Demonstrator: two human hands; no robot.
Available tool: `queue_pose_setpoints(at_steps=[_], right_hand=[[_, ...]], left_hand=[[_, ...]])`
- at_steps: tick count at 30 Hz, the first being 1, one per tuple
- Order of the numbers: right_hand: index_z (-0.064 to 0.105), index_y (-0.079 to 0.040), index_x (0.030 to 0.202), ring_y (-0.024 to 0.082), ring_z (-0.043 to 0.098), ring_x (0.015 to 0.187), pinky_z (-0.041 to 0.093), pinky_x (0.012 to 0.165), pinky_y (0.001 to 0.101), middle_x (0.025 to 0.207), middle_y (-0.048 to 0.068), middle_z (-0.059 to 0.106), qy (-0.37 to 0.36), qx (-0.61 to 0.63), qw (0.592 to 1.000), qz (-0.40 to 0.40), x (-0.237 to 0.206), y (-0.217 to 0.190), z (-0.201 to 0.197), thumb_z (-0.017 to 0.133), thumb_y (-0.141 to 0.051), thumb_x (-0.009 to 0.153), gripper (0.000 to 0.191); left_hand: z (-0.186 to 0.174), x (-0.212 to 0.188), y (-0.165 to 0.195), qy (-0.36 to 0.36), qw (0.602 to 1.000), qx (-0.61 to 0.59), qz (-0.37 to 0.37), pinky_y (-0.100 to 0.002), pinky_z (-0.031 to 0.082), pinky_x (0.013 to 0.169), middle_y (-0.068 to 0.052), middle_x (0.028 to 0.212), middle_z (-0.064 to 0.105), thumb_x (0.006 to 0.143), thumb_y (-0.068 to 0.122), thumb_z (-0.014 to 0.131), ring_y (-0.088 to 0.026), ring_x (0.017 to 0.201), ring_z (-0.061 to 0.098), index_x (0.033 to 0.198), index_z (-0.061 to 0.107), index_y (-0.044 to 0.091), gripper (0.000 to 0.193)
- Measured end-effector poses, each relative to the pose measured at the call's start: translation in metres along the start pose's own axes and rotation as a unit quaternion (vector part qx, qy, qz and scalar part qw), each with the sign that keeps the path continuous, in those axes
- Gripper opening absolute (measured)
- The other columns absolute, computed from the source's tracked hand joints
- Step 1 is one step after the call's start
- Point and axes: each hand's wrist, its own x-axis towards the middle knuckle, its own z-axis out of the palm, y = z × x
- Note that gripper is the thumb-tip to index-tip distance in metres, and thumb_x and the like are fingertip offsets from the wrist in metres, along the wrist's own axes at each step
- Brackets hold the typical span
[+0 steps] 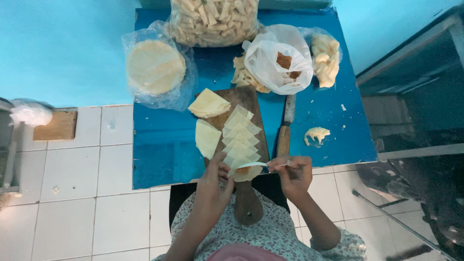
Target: The person folds square pastry wrappers into triangles on a wooden board, spoons brown filling from a plastic bag into each wrapper, and pinches the edges closed to seal them, placing the finished filled pastries on the board.
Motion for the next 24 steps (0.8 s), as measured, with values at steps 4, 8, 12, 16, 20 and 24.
queue_pose_setpoints(at_steps=[4, 8, 12, 16, 20, 24], right_hand=[[0.034, -0.010, 0.115, 0.021, 0.072, 0.087, 0.062, 0.079, 0.0331, 0.104, 0.023, 0.071, 0.018, 0.010, 1.000, 0.023, -0.001, 0.002, 0.002, 0.058, 0.008, 0.103, 0.032], [0.034, -0.010, 0.114, 0.020, 0.071, 0.087, 0.062, 0.078, 0.0325, 0.104, 0.023, 0.072, 0.030, 0.020, 0.998, 0.054, 0.002, 0.002, 0.000, 0.058, 0.007, 0.102, 0.032], [0.034, -0.010, 0.113, 0.021, 0.072, 0.089, 0.063, 0.080, 0.0339, 0.103, 0.022, 0.071, 0.012, -0.008, 0.999, 0.035, 0.003, 0.001, -0.003, 0.058, 0.007, 0.102, 0.031], [0.034, -0.010, 0.114, 0.021, 0.072, 0.092, 0.064, 0.082, 0.0347, 0.104, 0.022, 0.071, 0.019, 0.007, 1.000, 0.016, 0.002, 0.002, -0.004, 0.057, 0.006, 0.103, 0.030], [0.034, -0.010, 0.113, 0.020, 0.071, 0.087, 0.061, 0.079, 0.0335, 0.103, 0.022, 0.072, 0.035, 0.008, 0.998, 0.053, 0.007, 0.002, -0.004, 0.058, 0.007, 0.102, 0.032], [0.036, -0.010, 0.118, 0.019, 0.070, 0.084, 0.060, 0.075, 0.0335, 0.099, 0.021, 0.071, 0.066, 0.013, 0.994, 0.082, 0.020, -0.007, -0.006, 0.060, 0.006, 0.102, 0.033]], left_hand=[[0.000, 0.002, 0.001, -0.001, 1.000, -0.008, -0.010, -0.033, 0.061, 0.073, -0.013, 0.102, 0.066, 0.088, -0.001, 0.071, -0.021, 0.088, 0.072, 0.144, 0.043, 0.003, 0.063], [0.000, 0.002, 0.000, -0.001, 1.000, -0.004, -0.005, -0.034, 0.060, 0.072, -0.012, 0.102, 0.066, 0.087, -0.002, 0.071, -0.021, 0.087, 0.072, 0.144, 0.044, 0.003, 0.063], [0.002, 0.002, -0.002, 0.001, 1.000, -0.008, -0.002, -0.034, 0.060, 0.072, -0.012, 0.102, 0.066, 0.086, -0.003, 0.071, -0.021, 0.087, 0.072, 0.144, 0.044, 0.003, 0.064], [0.004, 0.003, -0.003, -0.007, 1.000, -0.004, -0.011, -0.033, 0.061, 0.071, -0.012, 0.102, 0.066, 0.087, -0.002, 0.071, -0.021, 0.087, 0.072, 0.144, 0.044, 0.004, 0.063], [0.005, 0.004, -0.001, -0.003, 1.000, 0.000, -0.001, -0.033, 0.061, 0.071, -0.013, 0.103, 0.067, 0.087, -0.003, 0.070, -0.022, 0.088, 0.072, 0.143, 0.044, 0.004, 0.062], [0.002, 0.003, 0.002, -0.002, 1.000, 0.009, 0.023, -0.034, 0.060, 0.071, -0.013, 0.103, 0.066, 0.090, -0.003, 0.069, -0.022, 0.090, 0.072, 0.144, 0.044, 0.003, 0.060]])
